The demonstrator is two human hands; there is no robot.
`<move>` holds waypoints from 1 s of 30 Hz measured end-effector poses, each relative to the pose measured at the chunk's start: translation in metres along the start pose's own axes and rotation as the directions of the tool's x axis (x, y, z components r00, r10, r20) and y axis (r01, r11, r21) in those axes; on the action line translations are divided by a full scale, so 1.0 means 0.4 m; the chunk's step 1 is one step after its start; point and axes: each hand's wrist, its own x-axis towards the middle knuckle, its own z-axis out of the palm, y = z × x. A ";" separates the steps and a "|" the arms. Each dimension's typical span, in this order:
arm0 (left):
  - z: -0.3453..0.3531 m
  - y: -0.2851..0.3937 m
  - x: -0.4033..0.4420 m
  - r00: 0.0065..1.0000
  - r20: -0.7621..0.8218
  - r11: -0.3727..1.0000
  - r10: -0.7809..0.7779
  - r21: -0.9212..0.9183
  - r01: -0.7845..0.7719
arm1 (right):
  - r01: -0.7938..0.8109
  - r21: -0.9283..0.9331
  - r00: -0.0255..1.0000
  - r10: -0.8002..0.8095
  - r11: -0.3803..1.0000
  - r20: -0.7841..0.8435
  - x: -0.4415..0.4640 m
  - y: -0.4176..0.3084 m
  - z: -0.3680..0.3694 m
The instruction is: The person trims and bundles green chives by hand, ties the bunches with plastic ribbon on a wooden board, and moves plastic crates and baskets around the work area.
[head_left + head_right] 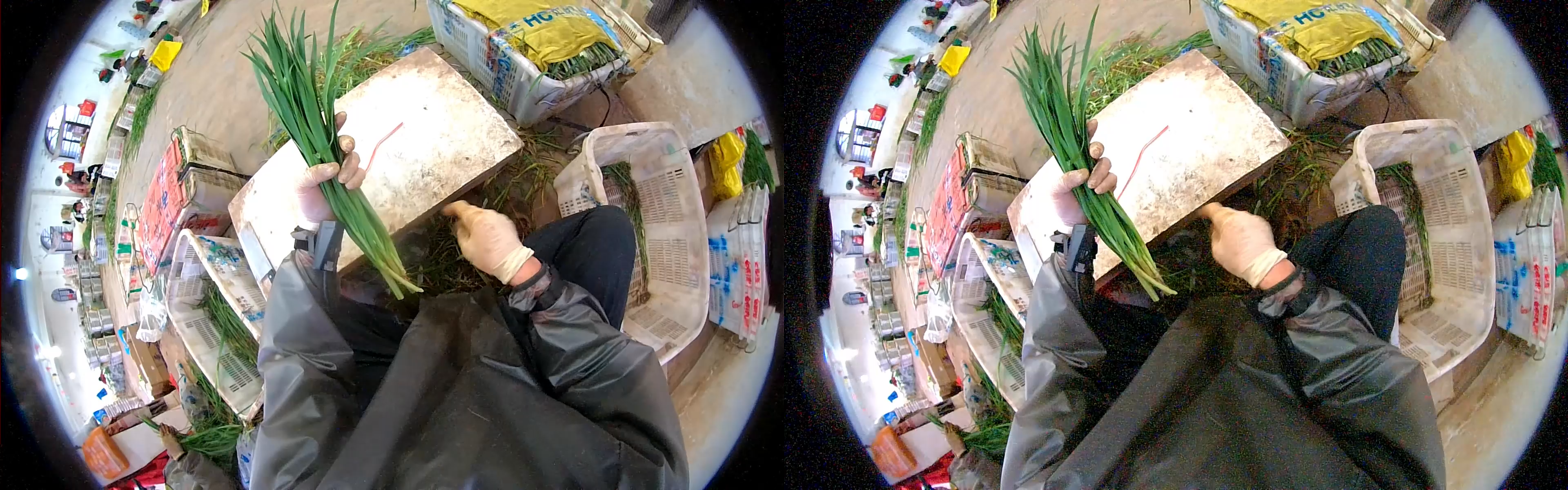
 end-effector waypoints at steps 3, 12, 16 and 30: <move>-0.002 -0.001 0.001 1.000 0.020 1.000 -0.005 -0.010 0.005 | 0.340 0.357 0.932 -0.363 0.870 -0.003 -0.017 -0.015 0.042; 0.014 -0.005 0.002 0.999 0.029 0.999 0.022 -0.036 -0.021 | 0.313 0.305 0.901 -0.383 0.900 0.205 -0.024 -0.011 0.101; 0.013 0.005 -0.012 0.999 0.025 0.998 0.042 -0.043 -0.040 | 0.061 -0.028 0.980 -0.066 0.998 -0.190 0.008 0.051 0.068; 0.009 -0.021 -0.024 0.986 -0.133 0.995 0.096 0.045 -0.091 | 0.059 0.565 0.960 -0.201 0.823 0.193 -0.034 -0.069 0.095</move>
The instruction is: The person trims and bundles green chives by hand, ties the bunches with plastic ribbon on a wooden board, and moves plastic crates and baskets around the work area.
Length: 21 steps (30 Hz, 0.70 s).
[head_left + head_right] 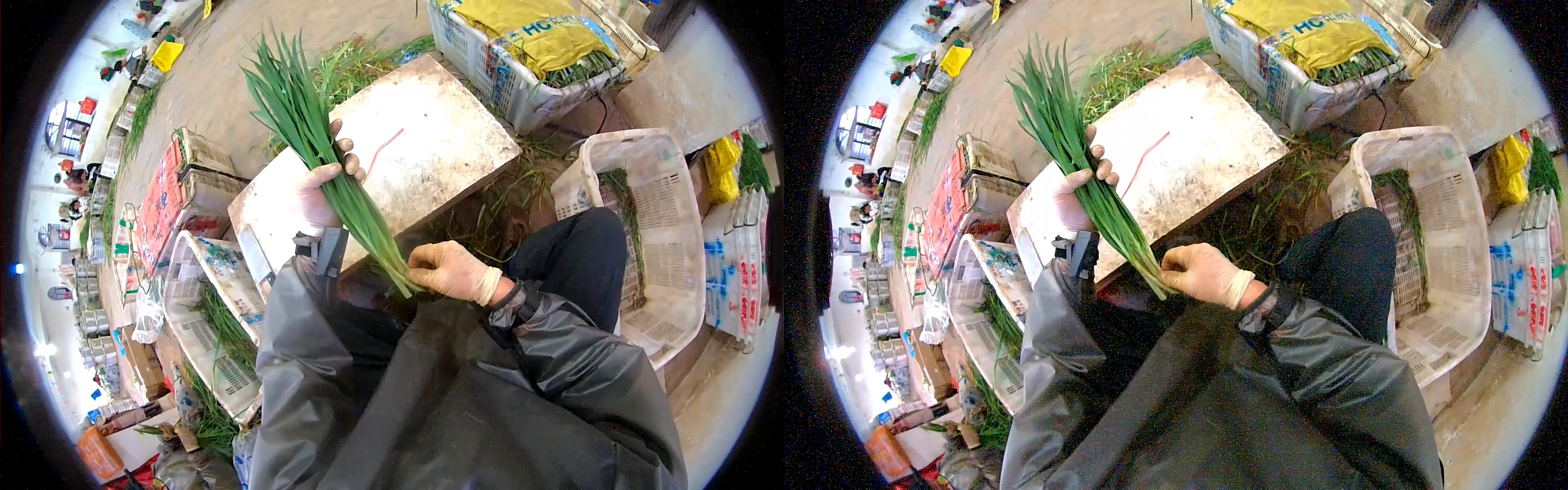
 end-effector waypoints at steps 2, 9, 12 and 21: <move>0.003 -0.004 -0.002 0.999 -0.036 1.000 0.012 0.022 -0.011 | -0.002 0.011 1.000 0.002 1.000 -0.009 -0.001 -0.004 0.000; 0.012 -0.034 0.003 0.989 -0.146 0.998 0.039 0.056 -0.032 | 0.007 -0.073 0.999 -0.010 0.997 -0.034 0.007 -0.003 0.002; 0.013 -0.028 0.002 0.988 -0.143 0.998 0.051 0.049 -0.044 | 0.027 -0.022 0.999 -0.028 0.999 -0.034 0.006 -0.003 -0.005; -0.048 0.033 -0.001 0.993 -0.064 0.985 0.100 -0.133 -0.108 | -0.054 0.271 0.997 0.034 0.961 0.076 -0.011 0.030 -0.017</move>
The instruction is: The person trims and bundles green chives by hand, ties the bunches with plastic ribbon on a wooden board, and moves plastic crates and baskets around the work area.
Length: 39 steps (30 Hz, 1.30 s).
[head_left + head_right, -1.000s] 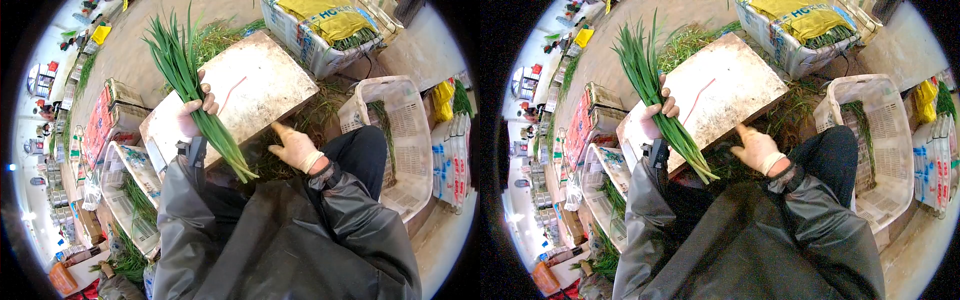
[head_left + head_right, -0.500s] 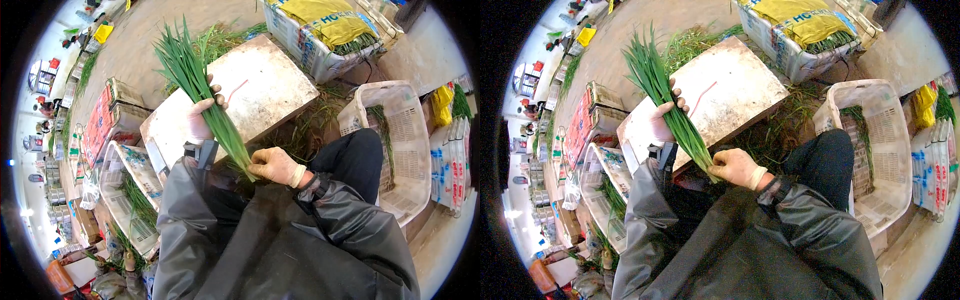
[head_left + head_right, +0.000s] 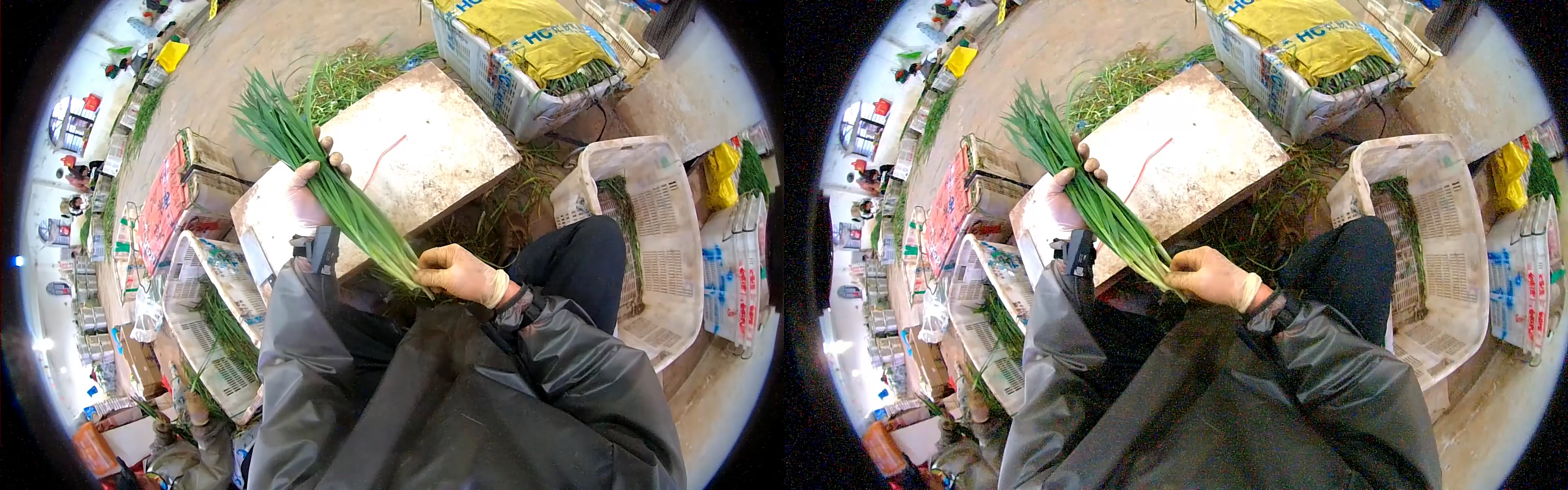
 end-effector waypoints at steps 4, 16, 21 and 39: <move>-0.014 0.001 -0.001 1.000 -0.016 0.999 0.023 -0.041 -0.024 | 0.082 -0.079 0.961 -0.100 0.993 -0.257 -0.005 0.002 0.021; 0.014 -0.054 0.004 0.990 -0.114 0.988 0.082 -0.119 -0.096 | 0.556 0.046 0.740 -0.470 0.830 -0.481 -0.013 -0.027 0.062; 0.022 -0.092 0.005 0.991 -0.127 0.993 0.050 -0.101 -0.063 | 0.451 -0.172 0.709 -0.468 0.876 -0.527 -0.006 -0.044 0.042; 0.013 0.021 0.007 0.857 -0.484 0.907 0.177 0.418 0.049 | -0.051 -0.825 0.987 -0.096 0.563 -0.127 -0.023 -0.037 0.035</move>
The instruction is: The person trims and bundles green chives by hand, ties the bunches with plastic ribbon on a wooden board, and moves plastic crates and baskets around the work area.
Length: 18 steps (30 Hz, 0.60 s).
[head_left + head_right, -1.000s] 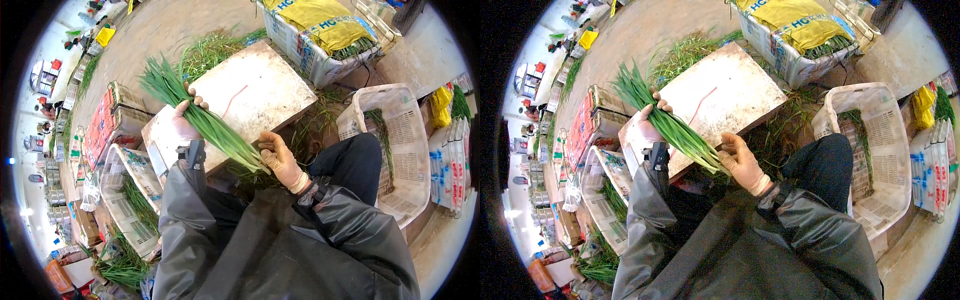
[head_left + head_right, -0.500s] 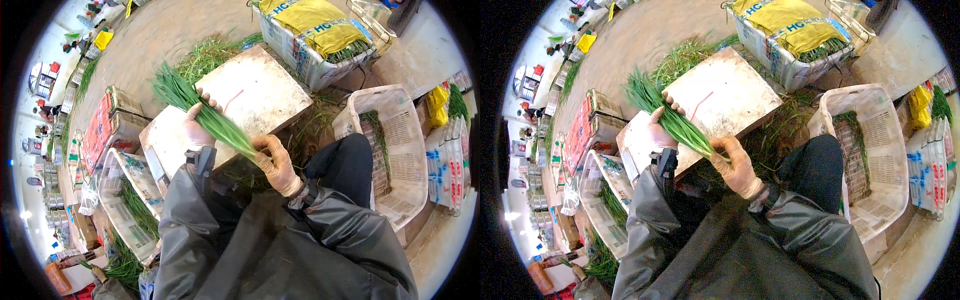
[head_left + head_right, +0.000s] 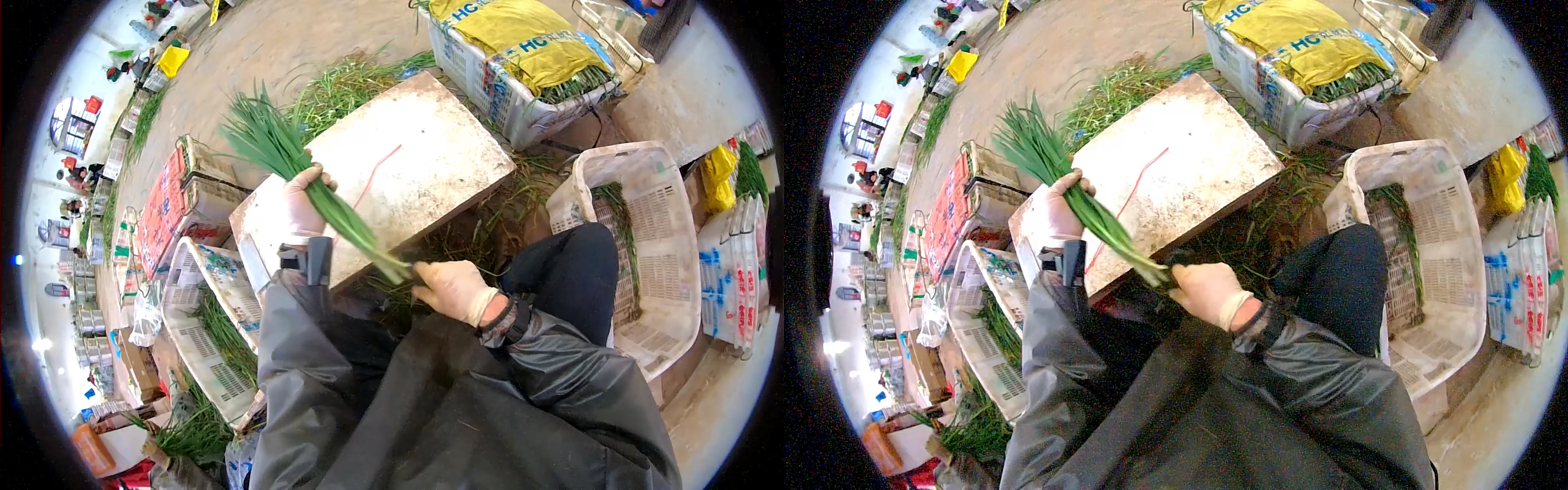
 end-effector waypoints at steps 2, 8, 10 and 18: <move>-0.084 0.034 0.045 0.992 -0.118 0.981 -0.045 0.181 0.066 | 0.037 -0.087 0.999 -0.034 0.996 0.026 -0.029 0.023 0.020; -0.163 0.023 0.077 0.865 -0.485 0.841 -0.131 0.408 0.356 | 0.008 -0.071 0.999 -0.005 0.997 0.049 -0.035 0.029 0.019; -0.229 -0.048 0.106 0.912 -0.408 0.842 -0.041 0.478 0.252 | 0.025 -0.078 1.000 -0.024 0.997 0.014 -0.029 0.030 0.018; -0.385 -0.253 0.279 0.873 -0.437 0.569 0.218 0.783 0.250 | 0.038 -0.128 0.999 -0.038 0.991 0.009 -0.017 0.032 0.028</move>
